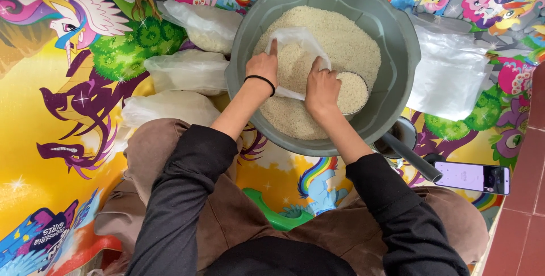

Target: Scooping rice from a large basin into individual plastic bags using a measuring cup and other small containers.

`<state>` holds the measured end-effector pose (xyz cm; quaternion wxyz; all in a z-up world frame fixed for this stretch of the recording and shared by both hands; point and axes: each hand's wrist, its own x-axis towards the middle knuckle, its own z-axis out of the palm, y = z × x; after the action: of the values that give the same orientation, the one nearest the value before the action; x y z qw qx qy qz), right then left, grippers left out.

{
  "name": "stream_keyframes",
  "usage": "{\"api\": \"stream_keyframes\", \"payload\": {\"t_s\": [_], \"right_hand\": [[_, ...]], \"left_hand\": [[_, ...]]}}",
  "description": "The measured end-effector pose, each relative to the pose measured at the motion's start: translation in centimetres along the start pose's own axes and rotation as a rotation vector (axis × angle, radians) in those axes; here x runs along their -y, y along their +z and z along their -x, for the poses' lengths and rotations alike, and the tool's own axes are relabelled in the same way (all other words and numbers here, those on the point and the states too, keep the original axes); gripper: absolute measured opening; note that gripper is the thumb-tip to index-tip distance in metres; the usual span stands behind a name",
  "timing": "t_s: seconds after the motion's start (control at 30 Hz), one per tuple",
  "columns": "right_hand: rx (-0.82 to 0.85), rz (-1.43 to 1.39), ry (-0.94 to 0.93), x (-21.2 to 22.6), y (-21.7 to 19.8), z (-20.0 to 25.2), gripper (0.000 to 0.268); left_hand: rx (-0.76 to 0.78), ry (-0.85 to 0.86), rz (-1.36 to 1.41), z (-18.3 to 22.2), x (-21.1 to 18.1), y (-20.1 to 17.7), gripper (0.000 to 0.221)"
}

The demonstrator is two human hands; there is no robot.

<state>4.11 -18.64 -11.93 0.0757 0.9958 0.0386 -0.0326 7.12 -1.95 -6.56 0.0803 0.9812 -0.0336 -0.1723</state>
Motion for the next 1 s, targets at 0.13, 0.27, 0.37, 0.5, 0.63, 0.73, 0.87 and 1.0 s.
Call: {"api": "stream_keyframes", "payload": {"t_s": [0.13,0.27,0.37,0.5,0.63,0.73,0.87,1.0], "right_hand": [[0.206,-0.092,-0.163,-1.4,-4.2,-0.4,0.076],[0.329,-0.294,-0.207,-3.0,-6.4,-0.6,0.095],[0.274,-0.398,-0.095,-3.9,-8.5,-0.3,0.08],[-0.189,-0.693,-0.312,-5.6,-10.4,0.2,0.045],[-0.472,-0.64,-0.102,-9.0,-9.7,0.3,0.027],[-0.189,-0.611,0.084,-11.3,-7.0,0.1,0.04],[0.391,-0.612,0.223,-9.9,-6.0,1.2,0.122],[0.459,-0.235,0.177,-7.6,-4.7,2.6,0.142]], "left_hand": [[0.042,0.029,-0.001,0.4,-0.4,0.4,0.085],[0.082,0.044,0.019,0.5,0.0,0.6,0.086],[0.074,0.023,0.052,-1.5,1.2,2.1,0.086],[0.059,0.015,-0.005,-0.8,1.4,0.7,0.091],[0.057,0.035,0.013,0.4,0.4,-0.4,0.092],[0.011,0.054,-0.022,0.7,-0.3,-0.3,0.097],[-0.086,0.001,-0.299,0.4,-0.7,0.1,0.083],[-0.175,-0.036,-0.32,-1.3,-0.6,1.6,0.071]]}}
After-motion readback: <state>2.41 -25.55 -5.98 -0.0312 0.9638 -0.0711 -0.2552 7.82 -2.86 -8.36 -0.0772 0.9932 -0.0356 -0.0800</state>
